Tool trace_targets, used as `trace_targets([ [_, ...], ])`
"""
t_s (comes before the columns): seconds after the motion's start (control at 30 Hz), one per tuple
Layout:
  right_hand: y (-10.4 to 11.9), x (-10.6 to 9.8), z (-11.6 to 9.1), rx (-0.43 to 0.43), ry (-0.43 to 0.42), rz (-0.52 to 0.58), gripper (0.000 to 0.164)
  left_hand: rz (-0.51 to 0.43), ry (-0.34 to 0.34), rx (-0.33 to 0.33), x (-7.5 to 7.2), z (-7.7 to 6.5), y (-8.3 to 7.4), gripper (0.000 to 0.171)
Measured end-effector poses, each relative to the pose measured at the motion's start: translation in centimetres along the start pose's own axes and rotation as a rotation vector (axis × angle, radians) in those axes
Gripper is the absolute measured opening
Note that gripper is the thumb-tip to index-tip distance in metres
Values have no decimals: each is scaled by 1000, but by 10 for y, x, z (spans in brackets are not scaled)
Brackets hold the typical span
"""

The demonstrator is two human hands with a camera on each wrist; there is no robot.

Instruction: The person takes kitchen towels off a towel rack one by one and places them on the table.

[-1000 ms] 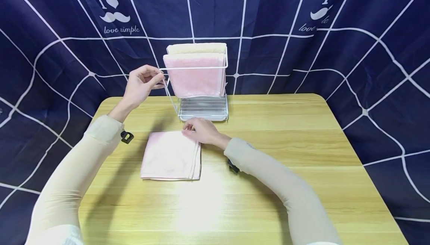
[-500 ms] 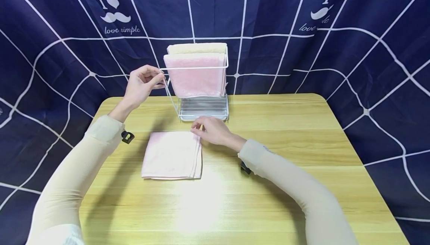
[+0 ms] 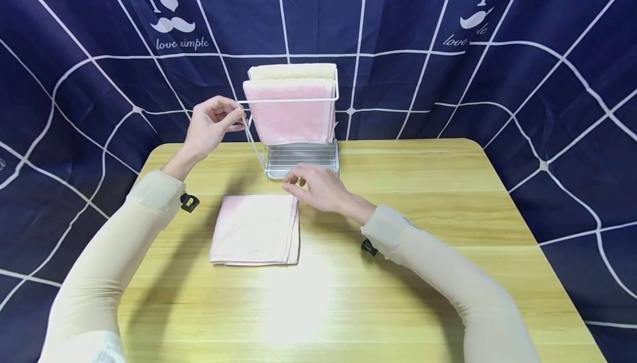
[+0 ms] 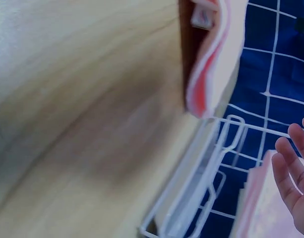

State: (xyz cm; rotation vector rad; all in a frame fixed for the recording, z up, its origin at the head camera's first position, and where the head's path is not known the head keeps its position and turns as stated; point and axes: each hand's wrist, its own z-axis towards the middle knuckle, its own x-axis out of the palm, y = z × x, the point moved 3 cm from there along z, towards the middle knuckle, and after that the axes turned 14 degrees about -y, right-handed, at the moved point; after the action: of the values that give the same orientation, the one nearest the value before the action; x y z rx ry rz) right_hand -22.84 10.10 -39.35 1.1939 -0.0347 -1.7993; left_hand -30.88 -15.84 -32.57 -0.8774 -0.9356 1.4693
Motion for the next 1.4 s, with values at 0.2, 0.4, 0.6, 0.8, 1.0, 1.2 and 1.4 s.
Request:
trace_targets([
  [0.2, 11, -18, 7, -32, -61, 6, 13, 3, 5, -4, 2, 0, -2, 18],
  [0.4, 20, -38, 16, -55, -112, 4, 14, 5, 2, -6, 2, 0, -4, 19],
  [0.6, 26, -58, 28, -111, -169, 45, 11, -7, -1, -22, 2, 0, -3, 15],
  [0.8, 31, -76, 40, -159, -215, 57, 11, -26, 0, -48, 4, 0, -5, 13],
  [1.0, 36, -92, 52, -201, -231, 28, 14, -13, -9, -45, 2, -1, -6, 13],
  [1.2, 40, -102, 66, -223, -265, 39, 16, -27, -3, -54, 2, -1, -6, 14],
  [1.4, 41, -112, 84, -220, -278, 38, 17, -22, -4, -50, 2, 0, -7, 14],
])
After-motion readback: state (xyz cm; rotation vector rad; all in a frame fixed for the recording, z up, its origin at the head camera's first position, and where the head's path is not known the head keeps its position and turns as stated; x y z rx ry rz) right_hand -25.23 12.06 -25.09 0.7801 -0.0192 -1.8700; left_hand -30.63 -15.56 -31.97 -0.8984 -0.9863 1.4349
